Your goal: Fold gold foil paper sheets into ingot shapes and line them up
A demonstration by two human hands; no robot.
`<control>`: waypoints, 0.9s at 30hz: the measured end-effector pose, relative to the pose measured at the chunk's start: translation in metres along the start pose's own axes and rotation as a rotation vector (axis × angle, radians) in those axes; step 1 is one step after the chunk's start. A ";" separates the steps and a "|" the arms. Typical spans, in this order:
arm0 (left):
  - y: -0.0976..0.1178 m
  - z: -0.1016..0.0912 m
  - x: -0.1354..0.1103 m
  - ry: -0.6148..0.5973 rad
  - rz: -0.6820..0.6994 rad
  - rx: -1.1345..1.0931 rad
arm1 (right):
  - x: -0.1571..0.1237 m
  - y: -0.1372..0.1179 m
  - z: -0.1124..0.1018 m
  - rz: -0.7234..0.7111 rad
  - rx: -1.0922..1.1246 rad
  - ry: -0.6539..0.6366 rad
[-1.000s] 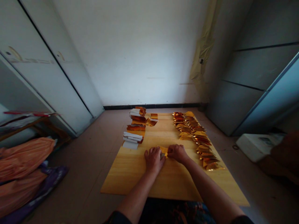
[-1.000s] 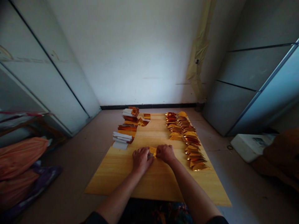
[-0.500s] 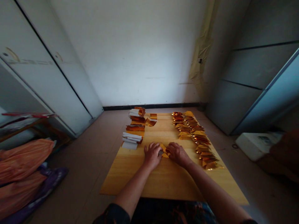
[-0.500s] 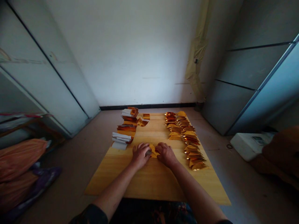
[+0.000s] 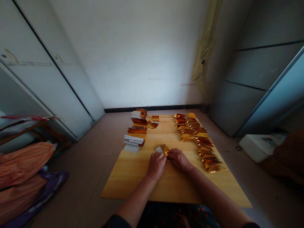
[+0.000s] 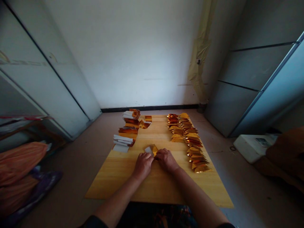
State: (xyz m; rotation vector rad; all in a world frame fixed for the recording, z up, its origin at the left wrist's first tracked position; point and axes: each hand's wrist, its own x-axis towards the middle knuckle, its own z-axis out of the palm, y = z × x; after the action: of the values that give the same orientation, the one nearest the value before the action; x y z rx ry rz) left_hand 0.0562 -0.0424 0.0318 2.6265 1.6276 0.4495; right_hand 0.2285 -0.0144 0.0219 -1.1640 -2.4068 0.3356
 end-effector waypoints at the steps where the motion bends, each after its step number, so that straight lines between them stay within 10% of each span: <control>1: 0.002 -0.001 -0.003 -0.002 -0.008 0.003 | 0.000 0.000 0.001 -0.001 -0.002 -0.006; 27: -0.015 0.000 -0.004 0.088 -0.168 -0.165 | -0.003 -0.003 0.000 -0.152 -0.002 -0.006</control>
State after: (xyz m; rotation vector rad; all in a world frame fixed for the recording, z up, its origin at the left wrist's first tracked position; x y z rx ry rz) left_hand 0.0409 -0.0393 0.0285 2.3608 1.7362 0.6682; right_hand 0.2278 -0.0186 0.0219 -0.9750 -2.4827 0.2883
